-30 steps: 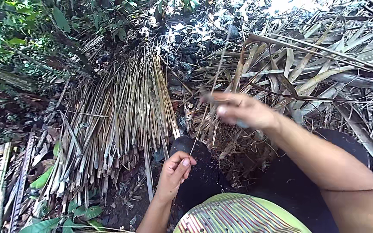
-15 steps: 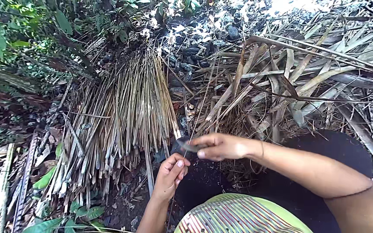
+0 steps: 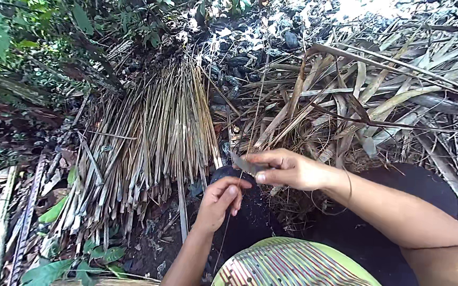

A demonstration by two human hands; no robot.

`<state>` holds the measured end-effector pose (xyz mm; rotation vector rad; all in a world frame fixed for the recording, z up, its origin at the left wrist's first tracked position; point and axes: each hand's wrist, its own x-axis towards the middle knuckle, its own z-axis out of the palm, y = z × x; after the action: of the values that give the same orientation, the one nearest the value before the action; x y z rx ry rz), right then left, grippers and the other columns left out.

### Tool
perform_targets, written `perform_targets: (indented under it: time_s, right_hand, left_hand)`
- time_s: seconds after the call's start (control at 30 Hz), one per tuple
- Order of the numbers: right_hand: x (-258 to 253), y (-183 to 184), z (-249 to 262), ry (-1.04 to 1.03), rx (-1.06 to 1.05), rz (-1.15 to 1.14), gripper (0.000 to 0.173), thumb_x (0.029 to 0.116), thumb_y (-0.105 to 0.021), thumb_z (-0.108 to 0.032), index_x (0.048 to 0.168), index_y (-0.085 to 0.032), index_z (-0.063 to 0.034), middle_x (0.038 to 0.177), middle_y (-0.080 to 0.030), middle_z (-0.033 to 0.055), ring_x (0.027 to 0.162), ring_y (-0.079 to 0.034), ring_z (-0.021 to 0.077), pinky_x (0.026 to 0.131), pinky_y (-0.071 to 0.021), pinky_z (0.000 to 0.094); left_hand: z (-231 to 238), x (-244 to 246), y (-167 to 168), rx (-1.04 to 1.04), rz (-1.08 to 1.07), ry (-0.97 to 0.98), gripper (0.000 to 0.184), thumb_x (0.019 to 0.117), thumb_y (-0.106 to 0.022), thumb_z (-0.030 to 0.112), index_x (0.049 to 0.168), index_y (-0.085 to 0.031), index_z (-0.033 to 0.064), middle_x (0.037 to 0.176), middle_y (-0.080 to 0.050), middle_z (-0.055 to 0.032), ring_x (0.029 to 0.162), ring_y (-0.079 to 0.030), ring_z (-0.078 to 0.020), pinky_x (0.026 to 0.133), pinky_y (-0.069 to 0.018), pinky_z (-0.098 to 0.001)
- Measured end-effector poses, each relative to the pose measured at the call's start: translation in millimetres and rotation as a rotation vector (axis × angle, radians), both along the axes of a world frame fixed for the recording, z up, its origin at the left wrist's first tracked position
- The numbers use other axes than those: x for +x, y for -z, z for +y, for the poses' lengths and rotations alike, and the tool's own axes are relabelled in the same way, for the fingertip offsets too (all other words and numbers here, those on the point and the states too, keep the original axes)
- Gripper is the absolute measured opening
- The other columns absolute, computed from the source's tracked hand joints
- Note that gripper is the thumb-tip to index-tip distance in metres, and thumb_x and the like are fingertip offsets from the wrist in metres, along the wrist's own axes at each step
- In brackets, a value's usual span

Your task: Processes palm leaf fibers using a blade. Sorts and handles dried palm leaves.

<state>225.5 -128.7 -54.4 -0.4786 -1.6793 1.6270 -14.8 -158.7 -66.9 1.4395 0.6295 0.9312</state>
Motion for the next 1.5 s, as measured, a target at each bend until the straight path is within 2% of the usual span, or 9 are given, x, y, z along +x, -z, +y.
perform_targets:
  time_s: [0.27, 0.37, 0.57, 1.0, 1.17, 1.23, 1.3, 1.37, 1.5]
  right_hand:
    - [25.1, -13.2, 9.9, 0.136, 0.078, 0.158, 0.039, 0.1018, -0.053, -0.013, 0.140, -0.056, -0.0052, 0.107, -0.068, -0.0047, 0.063, -0.047, -0.0087, 0.052, -0.0389, 0.0086]
    - [40.8, -23.4, 21.1, 0.216, 0.097, 0.261, 0.037, 0.1023, -0.051, -0.012, 0.138, -0.056, -0.0075, 0.085, -0.062, -0.0116, 0.057, -0.045, -0.0071, 0.049, -0.0375, 0.0101]
    - [77.8, -38.1, 36.8, 0.359, 0.204, 0.338, 0.034, 0.1028, -0.050, -0.014, 0.137, -0.053, -0.0105, 0.069, -0.052, -0.0172, 0.056, -0.048, -0.0047, 0.052, -0.0429, 0.0144]
    - [126.8, -55.1, 35.6, 0.571, 0.296, 0.388, 0.031, 0.1035, -0.049, -0.017, 0.134, -0.051, -0.0151, 0.063, -0.049, -0.0183, 0.053, -0.048, -0.0032, 0.054, -0.0452, 0.0164]
    - [128.0, -64.4, 22.8, 0.703, 0.314, 0.295, 0.032, 0.1020, -0.048, -0.017, 0.134, -0.050, -0.0147, 0.063, -0.050, -0.0184, 0.051, -0.046, -0.0045, 0.052, -0.0448, 0.0150]
    - [87.5, -55.5, 10.0, 0.599, 0.264, 0.027, 0.041, 0.0984, -0.054, -0.011, 0.139, -0.055, -0.0025, 0.076, -0.060, -0.0079, 0.054, -0.047, -0.0039, 0.049, -0.0430, 0.0139]
    - [42.6, -37.2, 2.7, 0.376, 0.196, -0.228, 0.045, 0.0997, -0.061, -0.012, 0.144, -0.055, -0.0059, 0.097, -0.070, 0.0071, 0.068, -0.061, 0.0081, 0.061, -0.0544, 0.0263]
    - [11.6, -21.9, 4.2, 0.168, 0.117, -0.325, 0.049, 0.1025, -0.060, -0.016, 0.150, -0.050, -0.0098, 0.107, -0.070, 0.0133, 0.078, -0.062, 0.0126, 0.073, -0.0532, 0.0318]
    - [17.5, -24.3, 11.2, 0.115, -0.011, -0.028, 0.035, 0.1037, -0.052, -0.011, 0.137, -0.057, -0.0011, 0.078, -0.057, -0.0062, 0.057, -0.041, -0.0070, 0.051, -0.0347, 0.0105]
  left_hand:
    - [-7.8, -5.5, 1.7, 0.003, 0.030, -0.024, 0.021, 0.1044, -0.056, 0.036, 0.100, -0.071, 0.0222, 0.068, -0.055, 0.0186, 0.056, -0.046, 0.0126, 0.052, -0.0375, -0.0056]
    - [-11.3, -20.4, 6.0, -0.058, 0.042, -0.001, 0.021, 0.1034, -0.058, 0.037, 0.100, -0.072, 0.0234, 0.066, -0.054, 0.0188, 0.055, -0.046, 0.0123, 0.052, -0.0382, -0.0057]
    - [-12.4, -64.5, 6.4, -0.177, 0.152, 0.053, 0.019, 0.1019, -0.059, 0.040, 0.099, -0.074, 0.0272, 0.062, -0.052, 0.0198, 0.051, -0.043, 0.0127, 0.049, -0.0366, -0.0052]
    - [-4.7, -137.3, 1.1, -0.301, 0.209, 0.135, 0.018, 0.1009, -0.062, 0.037, 0.096, -0.074, 0.0256, 0.062, -0.054, 0.0188, 0.050, -0.044, 0.0101, 0.049, -0.0383, -0.0079]
    - [10.5, -110.9, -4.8, -0.249, 0.160, -0.012, 0.016, 0.0983, -0.065, 0.039, 0.093, -0.075, 0.0275, 0.056, -0.049, 0.0187, 0.046, -0.044, 0.0083, 0.047, -0.0394, -0.0098]
    - [19.5, -84.1, -12.0, -0.220, 0.154, -0.040, 0.015, 0.0971, -0.067, 0.040, 0.092, -0.074, 0.0274, 0.055, -0.048, 0.0186, 0.046, -0.043, 0.0082, 0.046, -0.0380, -0.0097]
    - [25.3, -57.9, -19.1, -0.184, 0.201, -0.053, 0.015, 0.0971, -0.067, 0.039, 0.092, -0.075, 0.0274, 0.056, -0.050, 0.0186, 0.047, -0.043, 0.0087, 0.046, -0.0369, -0.0089]
    - [26.1, -37.4, -24.1, -0.117, 0.280, -0.037, 0.016, 0.0988, -0.064, 0.039, 0.093, -0.074, 0.0274, 0.058, -0.051, 0.0194, 0.048, -0.044, 0.0095, 0.046, -0.0367, -0.0080]
    - [19.5, -34.1, -20.3, 0.120, 0.410, 0.028, 0.025, 0.1058, -0.052, 0.040, 0.101, -0.070, 0.0227, 0.068, -0.058, 0.0191, 0.058, -0.054, 0.0090, 0.055, -0.0469, -0.0089]
